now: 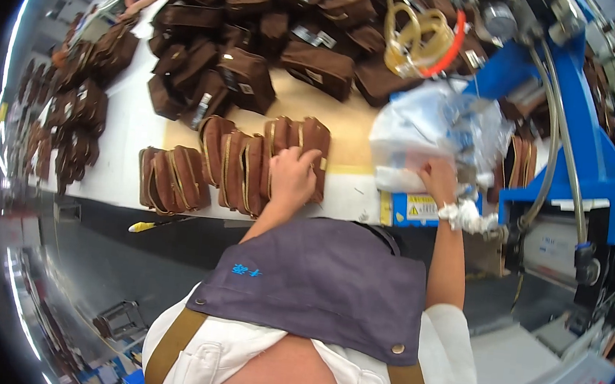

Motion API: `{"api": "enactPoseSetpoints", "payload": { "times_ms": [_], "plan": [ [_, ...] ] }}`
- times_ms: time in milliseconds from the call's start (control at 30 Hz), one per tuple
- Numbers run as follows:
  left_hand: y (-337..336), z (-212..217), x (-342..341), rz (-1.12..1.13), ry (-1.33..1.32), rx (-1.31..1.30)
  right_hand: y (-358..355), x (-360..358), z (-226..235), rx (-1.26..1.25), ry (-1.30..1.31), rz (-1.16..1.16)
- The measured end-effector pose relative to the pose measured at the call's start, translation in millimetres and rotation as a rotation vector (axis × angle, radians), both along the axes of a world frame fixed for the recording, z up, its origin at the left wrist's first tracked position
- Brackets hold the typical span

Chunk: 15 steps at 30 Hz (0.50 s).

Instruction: Attaching metal hardware and tags to brown bags using a pneumatic press machine.

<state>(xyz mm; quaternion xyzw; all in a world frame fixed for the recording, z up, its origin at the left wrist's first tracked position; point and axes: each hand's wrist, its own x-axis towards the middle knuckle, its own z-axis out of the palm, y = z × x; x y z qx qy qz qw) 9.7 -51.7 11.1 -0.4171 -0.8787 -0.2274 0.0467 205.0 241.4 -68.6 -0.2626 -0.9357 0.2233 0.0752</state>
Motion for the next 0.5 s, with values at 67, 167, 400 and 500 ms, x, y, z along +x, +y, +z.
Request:
{"api": "enactPoseSetpoints", "payload": {
  "times_ms": [67, 167, 400, 500],
  "plan": [
    [2, 4, 3, 0.006, 0.039, 0.089, 2, -2, 1, -0.004, -0.015, 0.019],
    [9, 12, 11, -0.035, -0.011, 0.154, 3, 0, 1, 0.051, -0.033, 0.061],
    [28, 23, 16, -0.12, 0.1, 0.148, 45, 60, -15, -0.82, 0.305, -0.355],
    [33, 15, 9, -0.142, 0.112, 0.13, 66, 90, -8, -1.33, 0.529, -0.27]
  ]
}}
